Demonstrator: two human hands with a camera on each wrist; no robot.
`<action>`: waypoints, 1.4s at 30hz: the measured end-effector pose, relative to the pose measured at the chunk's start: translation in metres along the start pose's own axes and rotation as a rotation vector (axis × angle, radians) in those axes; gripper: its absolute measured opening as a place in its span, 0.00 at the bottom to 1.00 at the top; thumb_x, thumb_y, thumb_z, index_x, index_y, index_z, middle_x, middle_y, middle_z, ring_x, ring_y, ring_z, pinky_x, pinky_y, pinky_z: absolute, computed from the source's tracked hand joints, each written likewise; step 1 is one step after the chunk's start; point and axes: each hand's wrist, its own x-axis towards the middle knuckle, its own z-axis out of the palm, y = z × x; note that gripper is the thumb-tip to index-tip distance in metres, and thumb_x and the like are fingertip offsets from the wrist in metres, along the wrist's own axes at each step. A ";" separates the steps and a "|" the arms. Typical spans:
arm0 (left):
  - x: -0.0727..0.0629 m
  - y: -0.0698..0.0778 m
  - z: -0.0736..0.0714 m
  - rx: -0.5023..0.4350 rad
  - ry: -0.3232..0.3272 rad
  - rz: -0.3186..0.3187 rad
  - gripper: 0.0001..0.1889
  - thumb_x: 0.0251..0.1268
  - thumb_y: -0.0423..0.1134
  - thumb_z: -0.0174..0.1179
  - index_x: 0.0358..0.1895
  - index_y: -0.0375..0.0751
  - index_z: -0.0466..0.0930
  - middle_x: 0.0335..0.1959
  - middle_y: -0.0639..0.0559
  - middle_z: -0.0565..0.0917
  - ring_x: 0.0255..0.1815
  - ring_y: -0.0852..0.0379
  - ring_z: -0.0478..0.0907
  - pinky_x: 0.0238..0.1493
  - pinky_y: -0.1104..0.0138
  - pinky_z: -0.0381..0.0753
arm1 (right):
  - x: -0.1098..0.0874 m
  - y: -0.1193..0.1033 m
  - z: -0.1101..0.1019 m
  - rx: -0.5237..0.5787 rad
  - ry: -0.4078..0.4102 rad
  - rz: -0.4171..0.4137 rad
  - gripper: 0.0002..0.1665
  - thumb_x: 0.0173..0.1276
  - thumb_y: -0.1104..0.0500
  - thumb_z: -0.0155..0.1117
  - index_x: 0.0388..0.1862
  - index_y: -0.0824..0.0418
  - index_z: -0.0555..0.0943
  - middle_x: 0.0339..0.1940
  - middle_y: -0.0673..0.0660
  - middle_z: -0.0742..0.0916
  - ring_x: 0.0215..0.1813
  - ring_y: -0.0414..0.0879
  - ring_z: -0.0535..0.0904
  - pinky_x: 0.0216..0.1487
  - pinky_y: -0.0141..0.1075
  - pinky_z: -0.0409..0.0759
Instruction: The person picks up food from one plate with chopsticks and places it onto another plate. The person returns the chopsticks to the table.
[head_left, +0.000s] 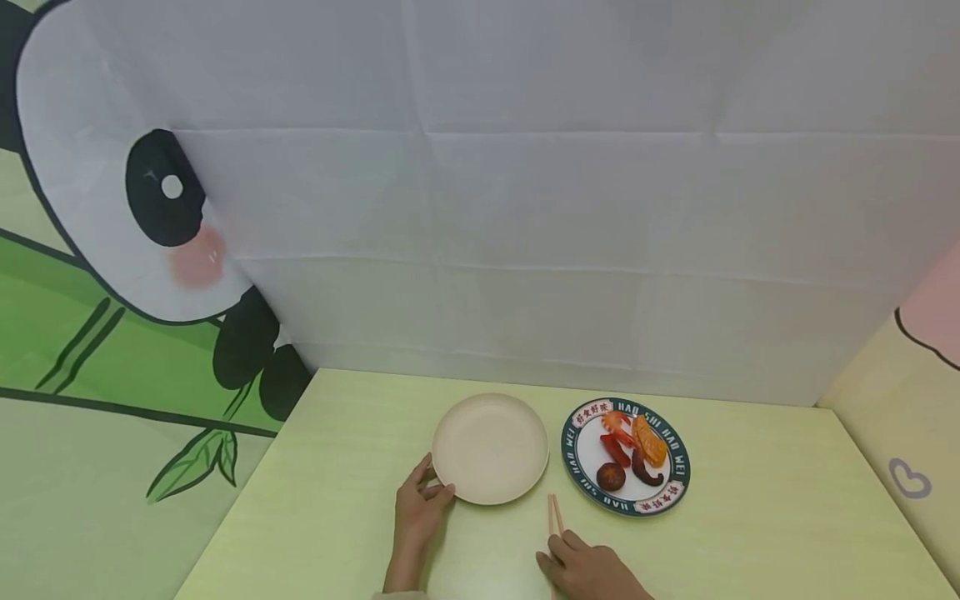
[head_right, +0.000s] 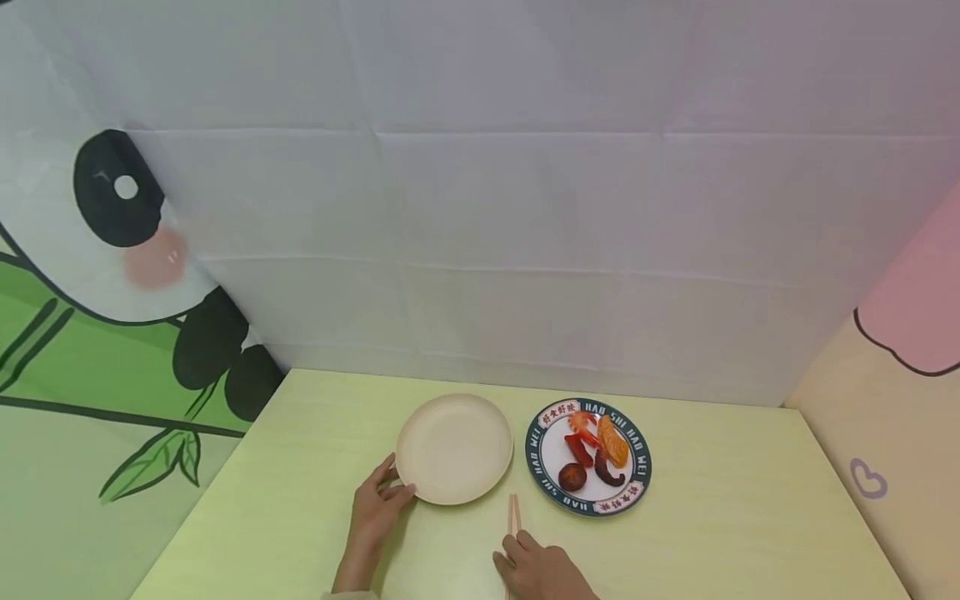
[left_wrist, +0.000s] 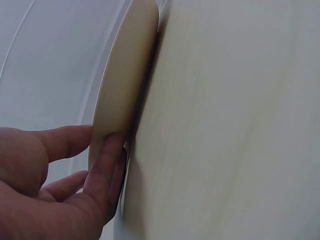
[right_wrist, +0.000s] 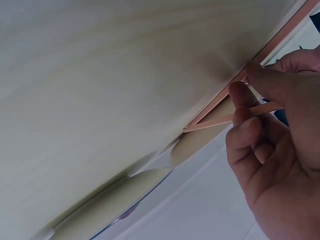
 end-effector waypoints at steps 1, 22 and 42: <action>0.000 -0.001 0.000 0.003 -0.001 0.001 0.38 0.62 0.22 0.68 0.75 0.19 0.64 0.59 0.26 0.79 0.47 0.43 0.87 0.38 0.74 0.80 | 0.000 0.000 0.000 -0.009 0.012 -0.006 0.35 0.75 0.27 0.56 0.55 0.51 0.90 0.38 0.45 0.77 0.35 0.34 0.61 0.24 0.21 0.57; 0.002 -0.003 0.004 -0.008 0.011 -0.021 0.37 0.62 0.22 0.67 0.75 0.21 0.66 0.59 0.28 0.80 0.46 0.45 0.87 0.38 0.75 0.80 | -0.004 0.004 -0.002 0.125 -0.123 0.027 0.38 0.75 0.25 0.53 0.63 0.51 0.87 0.41 0.45 0.79 0.38 0.34 0.66 0.31 0.21 0.64; 0.000 -0.003 0.004 0.000 0.018 -0.014 0.37 0.62 0.23 0.68 0.75 0.21 0.66 0.59 0.28 0.81 0.47 0.45 0.87 0.39 0.74 0.79 | -0.008 0.005 0.003 0.070 -0.046 -0.005 0.36 0.76 0.26 0.54 0.59 0.52 0.88 0.41 0.45 0.79 0.37 0.34 0.68 0.31 0.20 0.64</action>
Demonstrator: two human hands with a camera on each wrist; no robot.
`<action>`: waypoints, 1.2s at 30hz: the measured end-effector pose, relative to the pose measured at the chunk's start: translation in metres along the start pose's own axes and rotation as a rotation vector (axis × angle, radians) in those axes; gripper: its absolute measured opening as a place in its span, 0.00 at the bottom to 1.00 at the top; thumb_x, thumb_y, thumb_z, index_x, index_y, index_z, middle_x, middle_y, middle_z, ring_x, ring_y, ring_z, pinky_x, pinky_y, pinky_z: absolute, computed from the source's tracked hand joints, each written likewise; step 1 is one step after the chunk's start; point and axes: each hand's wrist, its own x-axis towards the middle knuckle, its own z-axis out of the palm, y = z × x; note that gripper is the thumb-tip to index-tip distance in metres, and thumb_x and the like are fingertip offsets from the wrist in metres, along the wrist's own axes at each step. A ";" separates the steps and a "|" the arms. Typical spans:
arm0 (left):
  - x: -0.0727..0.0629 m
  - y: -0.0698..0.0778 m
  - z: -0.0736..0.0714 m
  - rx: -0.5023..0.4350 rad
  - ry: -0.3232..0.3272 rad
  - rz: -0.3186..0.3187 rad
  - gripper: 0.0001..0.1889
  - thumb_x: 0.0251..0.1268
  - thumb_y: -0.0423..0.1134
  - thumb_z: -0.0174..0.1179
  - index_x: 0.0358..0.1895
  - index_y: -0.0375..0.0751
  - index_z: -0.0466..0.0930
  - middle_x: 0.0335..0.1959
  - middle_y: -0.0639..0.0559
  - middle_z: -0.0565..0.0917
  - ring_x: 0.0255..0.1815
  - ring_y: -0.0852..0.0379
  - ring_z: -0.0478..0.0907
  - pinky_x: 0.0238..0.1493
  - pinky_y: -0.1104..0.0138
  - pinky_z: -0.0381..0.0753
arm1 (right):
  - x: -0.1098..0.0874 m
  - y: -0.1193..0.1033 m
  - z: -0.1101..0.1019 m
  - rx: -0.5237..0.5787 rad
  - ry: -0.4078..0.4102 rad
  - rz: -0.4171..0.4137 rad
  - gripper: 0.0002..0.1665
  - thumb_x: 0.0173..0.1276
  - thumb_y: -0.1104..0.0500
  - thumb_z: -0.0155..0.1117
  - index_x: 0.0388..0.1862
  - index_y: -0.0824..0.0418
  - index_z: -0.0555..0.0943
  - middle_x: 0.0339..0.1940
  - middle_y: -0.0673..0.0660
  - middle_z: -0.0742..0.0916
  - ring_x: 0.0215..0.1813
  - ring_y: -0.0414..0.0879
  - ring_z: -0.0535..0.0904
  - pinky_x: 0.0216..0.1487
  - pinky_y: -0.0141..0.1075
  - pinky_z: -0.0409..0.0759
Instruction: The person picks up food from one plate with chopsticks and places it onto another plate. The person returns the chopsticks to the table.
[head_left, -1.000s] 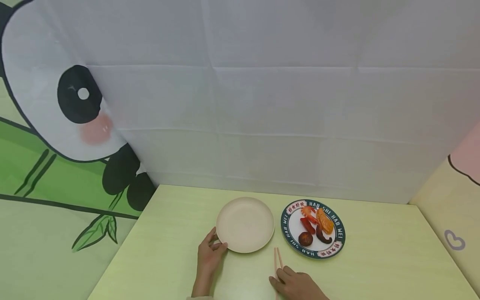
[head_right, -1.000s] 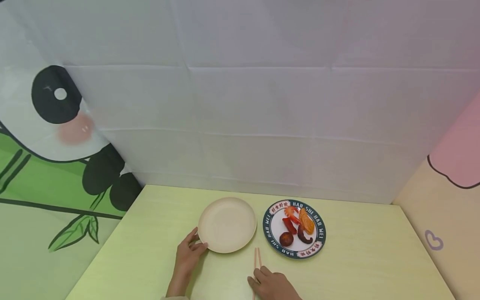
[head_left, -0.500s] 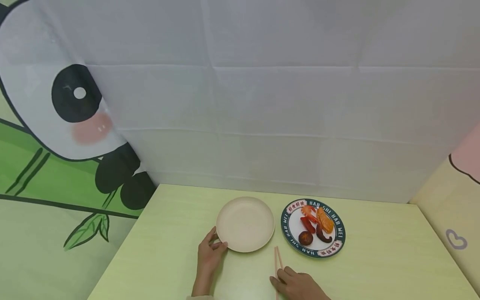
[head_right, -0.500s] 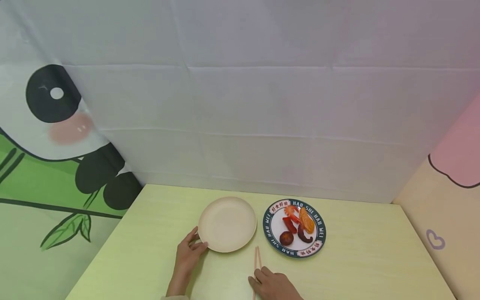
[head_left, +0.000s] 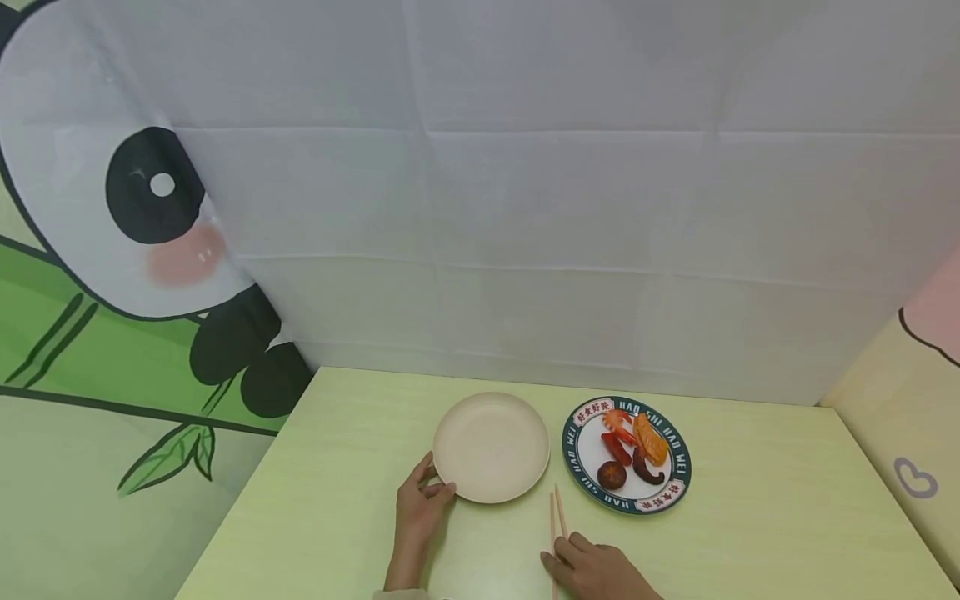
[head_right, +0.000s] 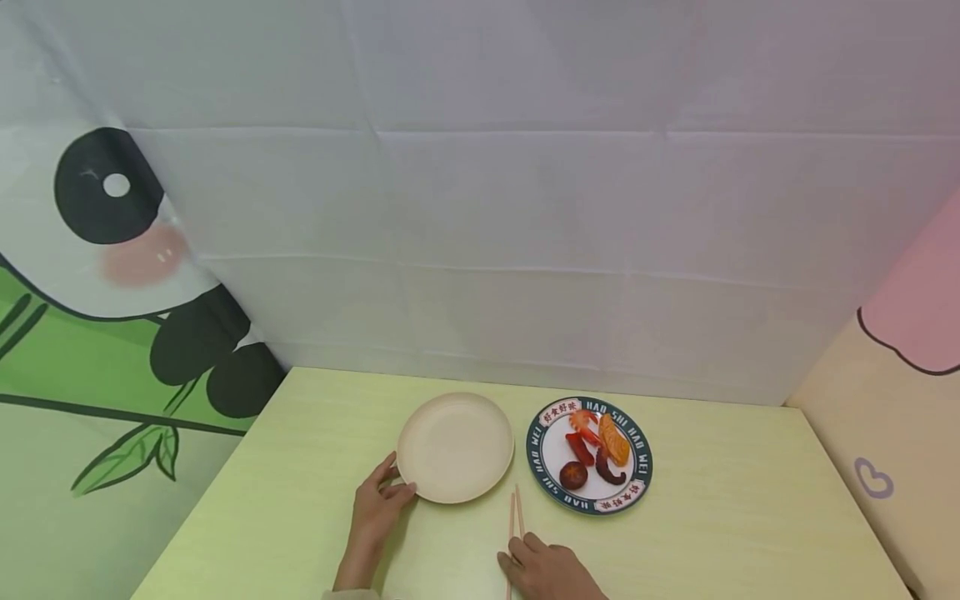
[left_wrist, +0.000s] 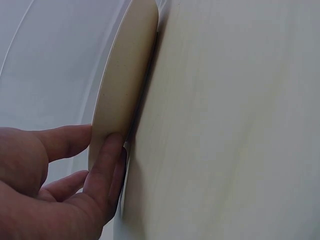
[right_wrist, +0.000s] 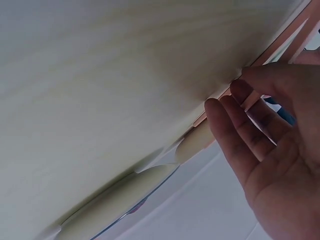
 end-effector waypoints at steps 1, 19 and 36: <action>0.000 0.000 0.000 0.001 -0.001 0.001 0.37 0.62 0.23 0.68 0.75 0.21 0.66 0.59 0.28 0.80 0.47 0.45 0.87 0.39 0.74 0.79 | 0.000 0.000 0.000 0.008 -0.011 0.007 0.36 0.76 0.26 0.55 0.59 0.51 0.88 0.41 0.45 0.79 0.37 0.34 0.68 0.31 0.20 0.65; -0.003 0.008 -0.003 -0.021 -0.016 -0.023 0.38 0.63 0.22 0.68 0.76 0.22 0.65 0.61 0.29 0.78 0.47 0.49 0.85 0.38 0.74 0.79 | -0.004 -0.003 -0.003 0.097 -0.030 0.030 0.34 0.77 0.29 0.55 0.58 0.53 0.88 0.43 0.46 0.79 0.37 0.34 0.70 0.32 0.20 0.67; -0.005 0.010 -0.004 -0.039 -0.027 -0.020 0.38 0.64 0.22 0.67 0.77 0.22 0.64 0.61 0.29 0.77 0.47 0.49 0.85 0.39 0.74 0.80 | -0.007 -0.006 -0.006 0.037 -0.012 0.019 0.34 0.77 0.28 0.54 0.58 0.51 0.87 0.44 0.46 0.79 0.39 0.34 0.72 0.31 0.21 0.69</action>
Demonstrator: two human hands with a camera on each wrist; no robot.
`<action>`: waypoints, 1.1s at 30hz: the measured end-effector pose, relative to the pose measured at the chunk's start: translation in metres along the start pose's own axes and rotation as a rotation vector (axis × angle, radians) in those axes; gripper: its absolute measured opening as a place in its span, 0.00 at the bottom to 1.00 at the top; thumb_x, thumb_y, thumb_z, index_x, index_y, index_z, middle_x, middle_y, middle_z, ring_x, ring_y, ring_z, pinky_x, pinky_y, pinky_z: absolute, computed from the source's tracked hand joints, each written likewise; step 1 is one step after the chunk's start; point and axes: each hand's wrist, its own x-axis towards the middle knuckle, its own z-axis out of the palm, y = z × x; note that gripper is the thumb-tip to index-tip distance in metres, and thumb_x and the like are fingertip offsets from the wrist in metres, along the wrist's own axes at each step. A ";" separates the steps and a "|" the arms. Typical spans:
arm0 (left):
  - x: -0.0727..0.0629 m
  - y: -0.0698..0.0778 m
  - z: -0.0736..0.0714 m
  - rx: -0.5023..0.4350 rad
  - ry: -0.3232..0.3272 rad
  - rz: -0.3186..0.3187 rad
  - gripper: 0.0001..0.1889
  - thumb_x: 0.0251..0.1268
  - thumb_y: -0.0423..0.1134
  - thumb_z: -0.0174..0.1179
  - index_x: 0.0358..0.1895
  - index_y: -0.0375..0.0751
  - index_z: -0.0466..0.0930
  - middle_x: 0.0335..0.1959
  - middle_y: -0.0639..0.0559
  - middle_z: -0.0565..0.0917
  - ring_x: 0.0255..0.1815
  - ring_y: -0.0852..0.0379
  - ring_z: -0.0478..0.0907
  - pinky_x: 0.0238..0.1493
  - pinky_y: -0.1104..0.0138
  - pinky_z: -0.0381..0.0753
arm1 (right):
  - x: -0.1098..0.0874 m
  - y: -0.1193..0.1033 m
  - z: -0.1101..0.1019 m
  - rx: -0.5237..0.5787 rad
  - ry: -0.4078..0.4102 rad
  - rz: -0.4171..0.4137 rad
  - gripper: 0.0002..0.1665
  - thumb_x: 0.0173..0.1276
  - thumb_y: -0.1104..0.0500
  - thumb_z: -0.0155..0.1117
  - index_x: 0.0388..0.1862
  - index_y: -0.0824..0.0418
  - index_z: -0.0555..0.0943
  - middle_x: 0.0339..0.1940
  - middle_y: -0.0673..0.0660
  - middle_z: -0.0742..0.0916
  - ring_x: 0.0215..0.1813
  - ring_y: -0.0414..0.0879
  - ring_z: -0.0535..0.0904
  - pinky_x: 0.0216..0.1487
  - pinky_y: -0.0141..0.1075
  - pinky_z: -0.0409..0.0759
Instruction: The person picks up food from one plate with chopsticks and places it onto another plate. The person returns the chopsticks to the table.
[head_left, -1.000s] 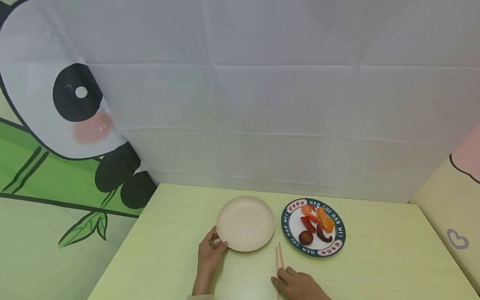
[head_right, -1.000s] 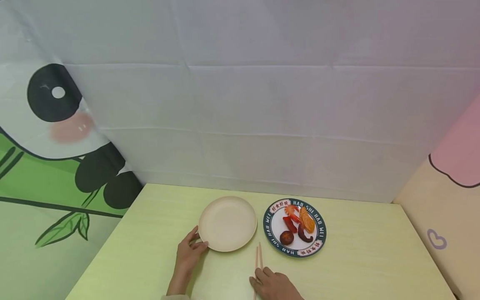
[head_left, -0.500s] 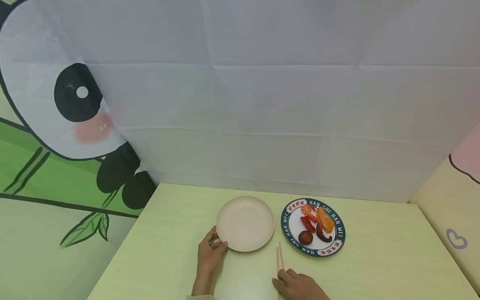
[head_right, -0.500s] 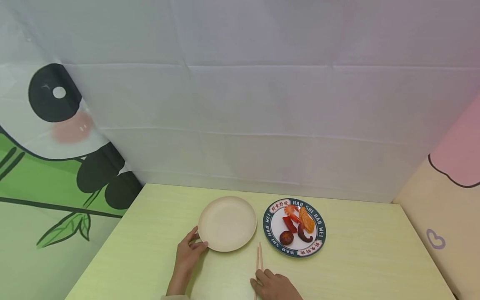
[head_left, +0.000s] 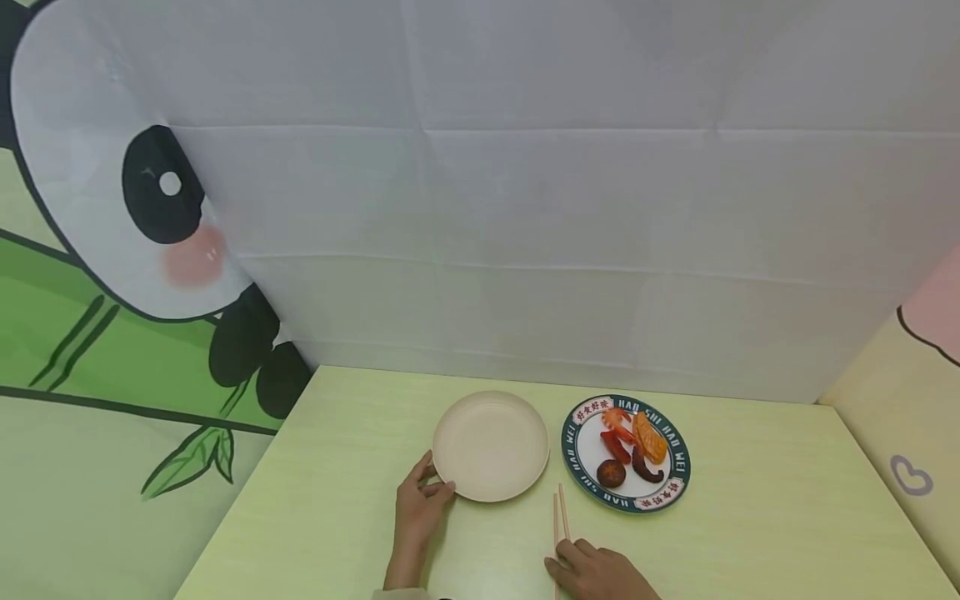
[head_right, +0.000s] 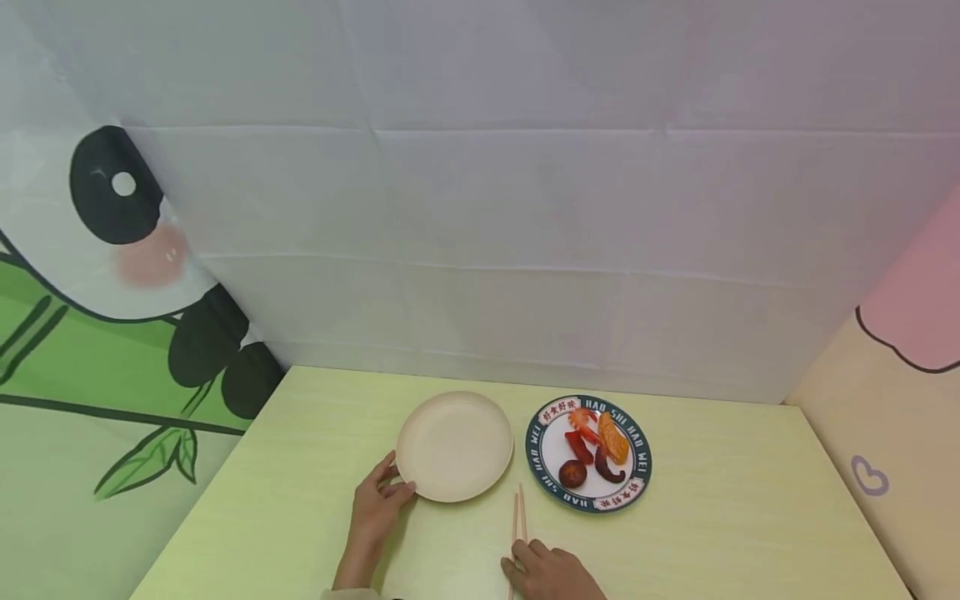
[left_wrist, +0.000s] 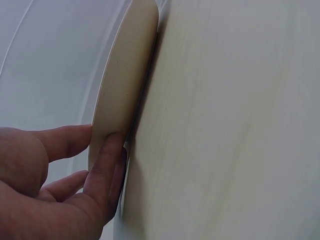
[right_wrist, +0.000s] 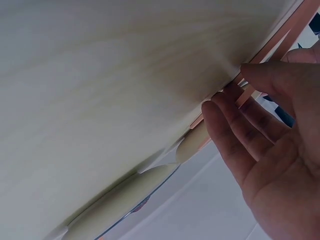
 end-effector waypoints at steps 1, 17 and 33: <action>0.000 0.000 0.000 -0.001 0.001 -0.002 0.38 0.64 0.22 0.67 0.77 0.22 0.64 0.61 0.29 0.77 0.47 0.49 0.85 0.39 0.74 0.80 | 0.000 0.000 0.001 -0.005 0.011 -0.007 0.34 0.77 0.28 0.54 0.58 0.51 0.87 0.44 0.46 0.79 0.38 0.34 0.72 0.31 0.20 0.69; 0.002 0.001 0.001 -0.003 0.005 -0.006 0.38 0.63 0.22 0.67 0.77 0.22 0.64 0.61 0.29 0.77 0.46 0.50 0.85 0.40 0.75 0.79 | -0.002 0.001 -0.002 0.008 0.037 -0.006 0.34 0.77 0.27 0.54 0.57 0.52 0.88 0.45 0.47 0.80 0.39 0.35 0.75 0.30 0.21 0.69; 0.001 -0.001 0.000 0.007 0.006 -0.011 0.38 0.64 0.23 0.67 0.77 0.23 0.64 0.61 0.30 0.78 0.46 0.51 0.84 0.40 0.74 0.79 | -0.010 0.004 -0.014 0.257 -0.070 0.244 0.45 0.67 0.20 0.59 0.64 0.53 0.85 0.58 0.54 0.84 0.53 0.46 0.82 0.46 0.35 0.85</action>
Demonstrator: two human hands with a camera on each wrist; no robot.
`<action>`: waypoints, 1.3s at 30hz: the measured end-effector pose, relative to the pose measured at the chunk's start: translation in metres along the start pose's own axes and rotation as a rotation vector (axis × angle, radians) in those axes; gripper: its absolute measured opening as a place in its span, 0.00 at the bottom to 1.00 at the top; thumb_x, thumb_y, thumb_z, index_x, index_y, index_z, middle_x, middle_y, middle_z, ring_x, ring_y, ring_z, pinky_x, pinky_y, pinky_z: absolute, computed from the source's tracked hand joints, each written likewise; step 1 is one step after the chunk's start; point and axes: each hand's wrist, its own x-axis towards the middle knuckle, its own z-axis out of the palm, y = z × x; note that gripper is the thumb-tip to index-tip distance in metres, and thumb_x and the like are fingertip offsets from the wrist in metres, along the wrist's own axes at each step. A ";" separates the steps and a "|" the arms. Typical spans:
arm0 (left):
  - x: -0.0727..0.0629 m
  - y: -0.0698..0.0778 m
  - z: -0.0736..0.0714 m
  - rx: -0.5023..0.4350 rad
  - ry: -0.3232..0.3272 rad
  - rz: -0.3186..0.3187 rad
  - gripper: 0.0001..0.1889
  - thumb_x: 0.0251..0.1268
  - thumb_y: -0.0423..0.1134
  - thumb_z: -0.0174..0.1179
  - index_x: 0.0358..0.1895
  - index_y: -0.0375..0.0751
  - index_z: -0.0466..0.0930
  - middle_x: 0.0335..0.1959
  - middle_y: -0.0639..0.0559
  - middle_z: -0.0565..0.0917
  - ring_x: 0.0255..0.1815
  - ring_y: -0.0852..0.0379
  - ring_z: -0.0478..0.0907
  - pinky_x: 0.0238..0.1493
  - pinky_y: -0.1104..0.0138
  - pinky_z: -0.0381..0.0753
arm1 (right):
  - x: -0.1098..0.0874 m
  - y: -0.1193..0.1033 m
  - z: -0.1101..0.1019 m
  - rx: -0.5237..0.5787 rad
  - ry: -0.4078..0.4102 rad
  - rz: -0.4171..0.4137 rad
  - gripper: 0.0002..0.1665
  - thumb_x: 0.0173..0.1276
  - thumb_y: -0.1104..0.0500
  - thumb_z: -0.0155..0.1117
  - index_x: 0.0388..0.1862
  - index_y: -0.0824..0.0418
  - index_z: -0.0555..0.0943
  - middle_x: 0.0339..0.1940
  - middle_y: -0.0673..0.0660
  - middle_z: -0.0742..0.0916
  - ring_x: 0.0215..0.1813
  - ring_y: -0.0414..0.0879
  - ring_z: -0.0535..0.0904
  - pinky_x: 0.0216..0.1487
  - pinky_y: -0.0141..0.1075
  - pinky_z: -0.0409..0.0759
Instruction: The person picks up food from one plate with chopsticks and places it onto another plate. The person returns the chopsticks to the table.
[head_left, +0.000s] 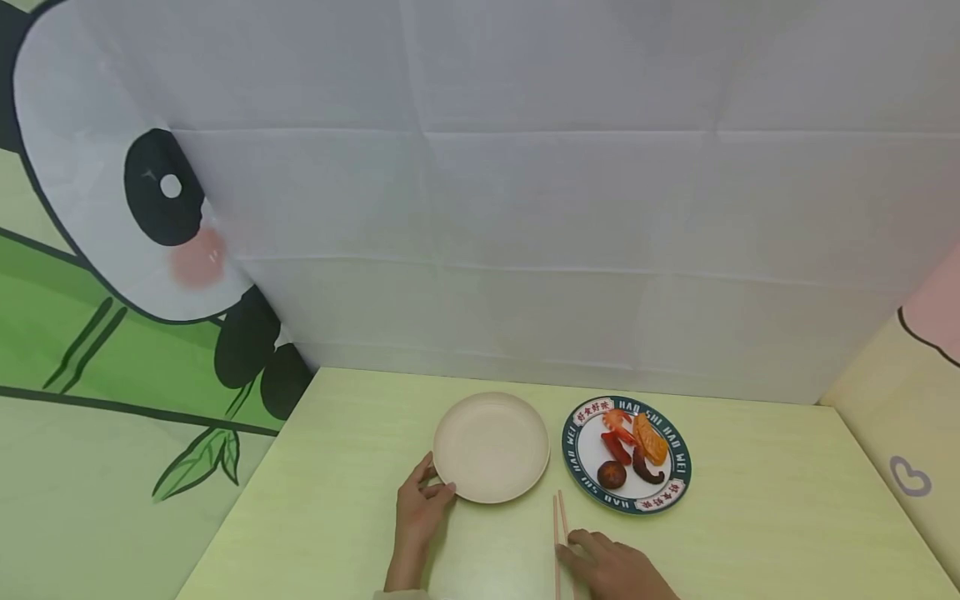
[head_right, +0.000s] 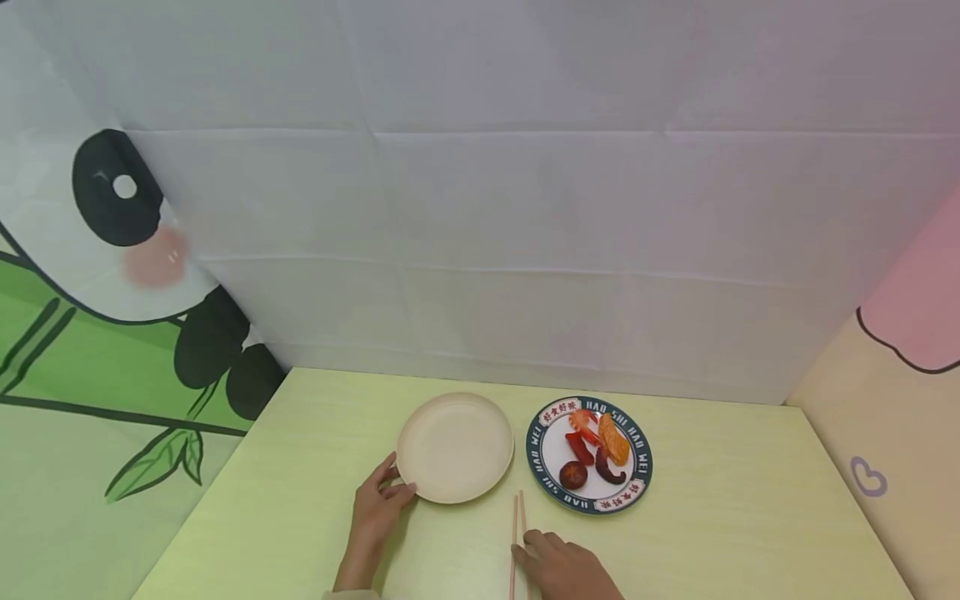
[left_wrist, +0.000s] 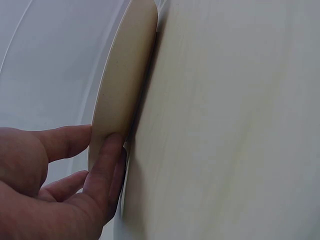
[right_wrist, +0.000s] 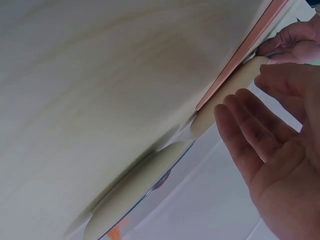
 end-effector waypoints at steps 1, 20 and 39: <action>0.000 0.000 0.000 0.001 0.000 0.001 0.38 0.64 0.23 0.68 0.77 0.23 0.64 0.61 0.30 0.78 0.46 0.51 0.84 0.40 0.74 0.79 | -0.001 0.001 -0.002 0.006 0.003 0.014 0.45 0.66 0.20 0.60 0.65 0.52 0.85 0.59 0.54 0.84 0.55 0.47 0.83 0.48 0.37 0.86; -0.001 0.001 -0.001 -0.004 -0.018 0.016 0.38 0.65 0.23 0.67 0.78 0.22 0.62 0.61 0.30 0.76 0.44 0.55 0.83 0.38 0.73 0.78 | -0.032 0.031 -0.015 -0.222 0.513 0.133 0.32 0.50 0.59 0.88 0.57 0.52 0.90 0.52 0.51 0.87 0.47 0.46 0.85 0.48 0.39 0.87; -0.005 0.008 -0.013 0.169 -0.001 0.063 0.38 0.65 0.29 0.68 0.77 0.23 0.63 0.66 0.27 0.75 0.52 0.40 0.85 0.49 0.56 0.83 | -0.057 0.056 -0.013 -0.157 0.575 0.376 0.30 0.57 0.58 0.83 0.59 0.64 0.88 0.63 0.65 0.84 0.60 0.64 0.82 0.56 0.59 0.83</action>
